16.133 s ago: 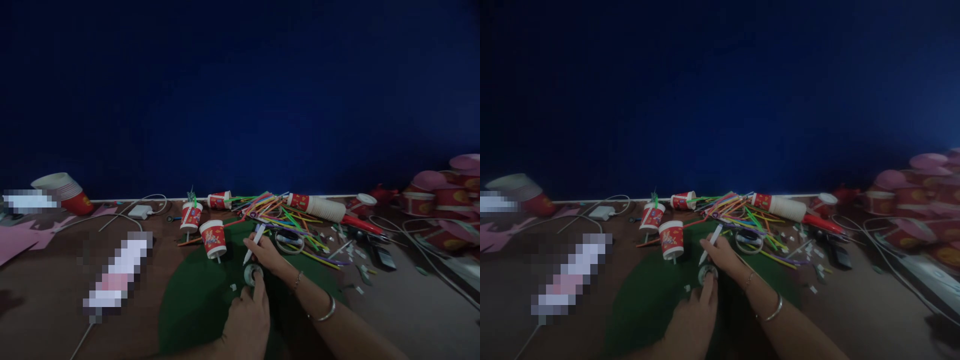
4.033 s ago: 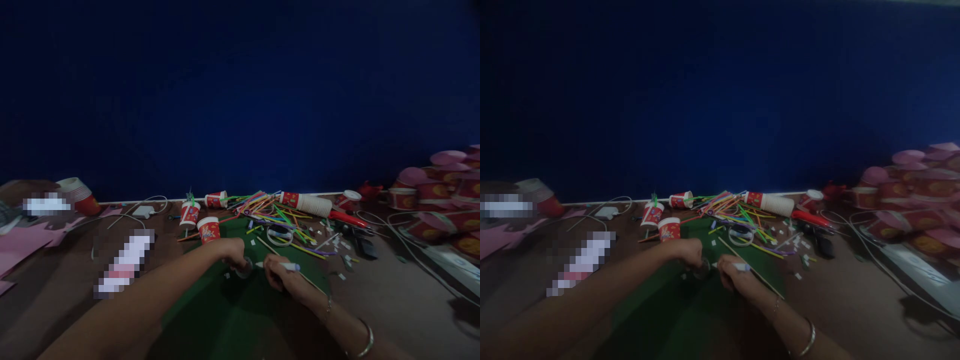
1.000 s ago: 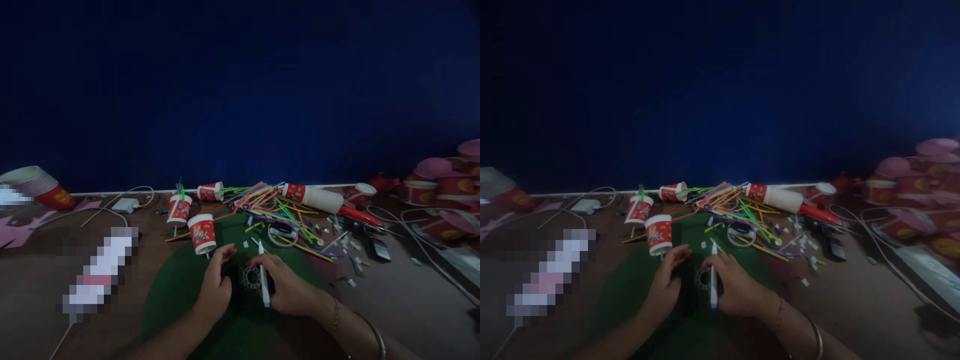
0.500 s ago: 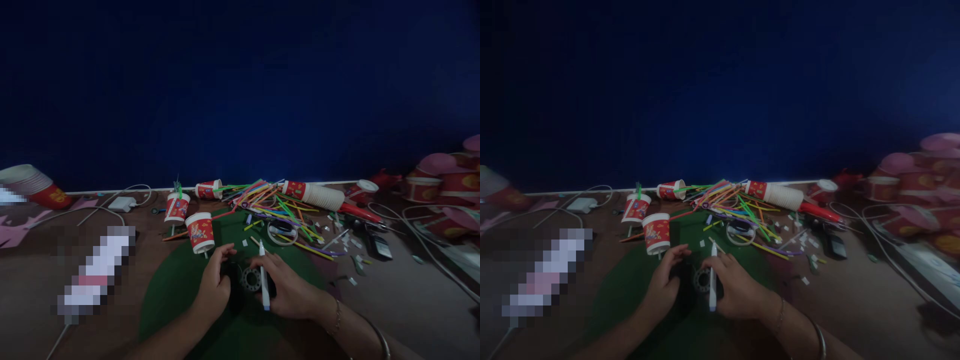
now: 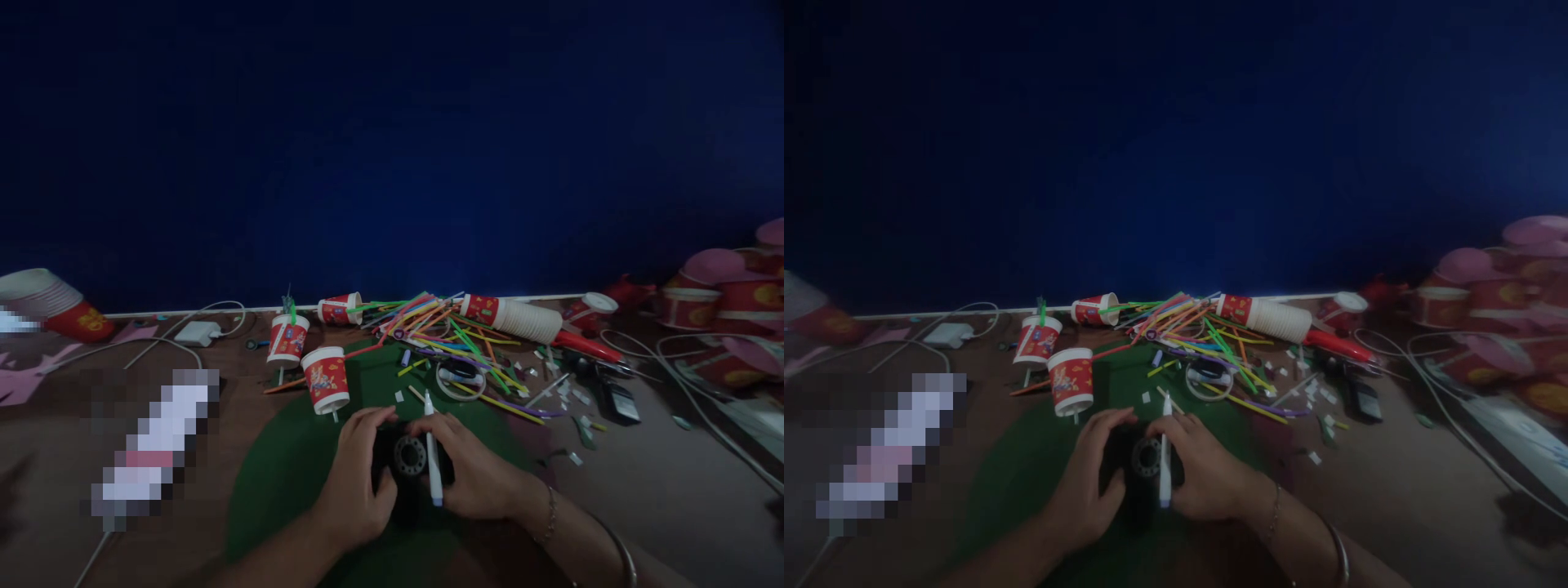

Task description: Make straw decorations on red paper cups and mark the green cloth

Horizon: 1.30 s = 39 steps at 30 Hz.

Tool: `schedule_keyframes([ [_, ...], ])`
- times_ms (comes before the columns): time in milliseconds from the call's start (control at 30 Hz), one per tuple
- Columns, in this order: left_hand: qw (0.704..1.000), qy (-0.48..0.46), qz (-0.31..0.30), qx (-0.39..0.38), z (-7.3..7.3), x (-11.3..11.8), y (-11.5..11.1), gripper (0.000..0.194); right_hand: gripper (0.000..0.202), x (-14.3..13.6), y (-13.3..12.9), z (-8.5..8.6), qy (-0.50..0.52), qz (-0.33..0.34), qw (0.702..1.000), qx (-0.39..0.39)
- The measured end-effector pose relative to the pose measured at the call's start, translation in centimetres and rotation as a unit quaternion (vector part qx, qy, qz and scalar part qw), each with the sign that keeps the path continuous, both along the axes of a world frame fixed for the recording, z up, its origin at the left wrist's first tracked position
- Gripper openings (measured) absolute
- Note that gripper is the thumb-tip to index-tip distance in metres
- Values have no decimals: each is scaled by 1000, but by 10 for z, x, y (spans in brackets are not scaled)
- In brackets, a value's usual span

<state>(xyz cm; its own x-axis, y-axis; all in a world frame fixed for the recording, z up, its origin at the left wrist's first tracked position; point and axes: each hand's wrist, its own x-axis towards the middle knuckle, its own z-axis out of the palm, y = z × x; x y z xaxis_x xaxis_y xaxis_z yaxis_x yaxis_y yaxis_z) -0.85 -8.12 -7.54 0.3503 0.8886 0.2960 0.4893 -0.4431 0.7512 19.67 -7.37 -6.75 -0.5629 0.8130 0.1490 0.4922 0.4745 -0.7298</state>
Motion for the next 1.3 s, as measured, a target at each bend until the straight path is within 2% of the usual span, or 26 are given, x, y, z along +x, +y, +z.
schedule_keyframes([
  [133, 997, 72, -3, 19, 6, 3, -2, 71, 50, 3, 2, -2, 82, -28, 995, -40],
  [267, 993, 115, 1, 18, 5, 5, -1, 76, 37, 4, 7, -8, 149, -71, 984, -65],
  [400, 990, 139, -6, 8, 3, 5, -1, 73, 27, 2, 11, -20, 183, -129, 972, -72],
  [500, 991, 132, -8, 12, 4, 4, 0, 70, 25, 2, 14, -26, 208, -146, 965, -66],
  [733, 995, 75, 52, 39, 4, 1, 4, 65, 23, 4, 15, -23, 180, -155, 968, -76],
  [967, 995, 98, -1, 29, 5, 4, 1, 69, 25, 3, 17, -26, 194, -156, 966, -77],
  [1300, 992, 123, -7, 10, 5, 5, 1, 69, 25, 3, 17, -25, 181, -156, 968, -76],
])
